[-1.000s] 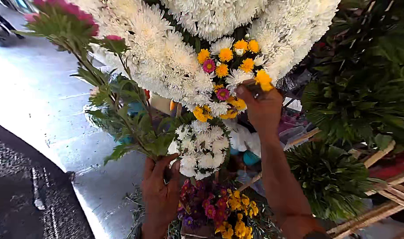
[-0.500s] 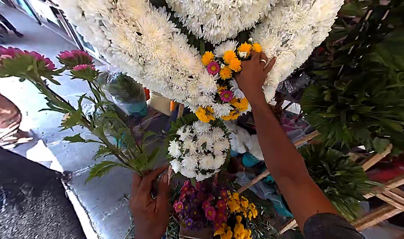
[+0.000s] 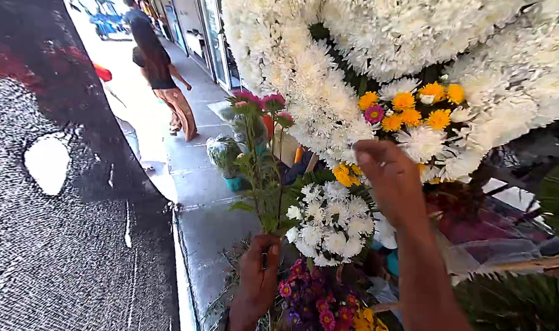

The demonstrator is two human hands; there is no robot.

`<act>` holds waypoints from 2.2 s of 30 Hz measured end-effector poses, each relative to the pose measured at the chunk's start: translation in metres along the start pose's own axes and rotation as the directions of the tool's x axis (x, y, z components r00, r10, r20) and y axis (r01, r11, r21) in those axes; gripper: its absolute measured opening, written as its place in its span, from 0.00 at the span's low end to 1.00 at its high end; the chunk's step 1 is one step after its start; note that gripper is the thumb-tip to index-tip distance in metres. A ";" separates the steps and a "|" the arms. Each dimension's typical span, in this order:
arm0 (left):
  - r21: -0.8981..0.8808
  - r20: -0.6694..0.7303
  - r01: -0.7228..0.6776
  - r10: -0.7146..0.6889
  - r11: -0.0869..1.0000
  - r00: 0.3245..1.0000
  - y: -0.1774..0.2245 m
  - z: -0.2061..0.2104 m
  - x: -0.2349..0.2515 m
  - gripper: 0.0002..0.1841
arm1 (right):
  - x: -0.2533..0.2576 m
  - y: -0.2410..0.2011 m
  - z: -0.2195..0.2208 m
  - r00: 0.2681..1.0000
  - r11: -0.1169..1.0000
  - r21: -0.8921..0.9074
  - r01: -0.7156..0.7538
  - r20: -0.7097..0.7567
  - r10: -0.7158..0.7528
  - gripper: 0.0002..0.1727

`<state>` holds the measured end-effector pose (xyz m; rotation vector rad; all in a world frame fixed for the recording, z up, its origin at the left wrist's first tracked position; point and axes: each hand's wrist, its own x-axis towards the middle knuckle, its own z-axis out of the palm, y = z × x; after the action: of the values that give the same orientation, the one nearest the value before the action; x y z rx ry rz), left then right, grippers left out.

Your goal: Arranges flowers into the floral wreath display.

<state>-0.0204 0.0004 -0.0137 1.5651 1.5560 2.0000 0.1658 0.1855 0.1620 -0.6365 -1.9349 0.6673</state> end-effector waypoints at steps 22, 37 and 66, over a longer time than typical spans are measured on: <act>0.652 0.056 -0.002 -0.046 0.758 0.997 0.013 -0.009 -0.018 0.11 | -0.025 0.013 0.114 0.972 0.966 0.182 -0.184 0.180 0.151 0.21; 0.702 0.098 0.101 -0.236 0.705 0.967 0.015 0.012 -0.024 0.14 | -0.040 0.033 0.109 0.906 0.884 0.254 -0.393 0.273 0.324 0.15; 0.202 0.122 0.199 -0.226 0.959 0.967 -0.009 0.033 0.011 0.37 | -0.099 0.053 0.092 0.818 0.454 0.683 -0.572 0.517 0.252 0.09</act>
<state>-0.0033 0.0315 -0.0165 1.4927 1.8125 1.6323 0.1308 0.1398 0.0289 -0.3830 -1.4616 1.9934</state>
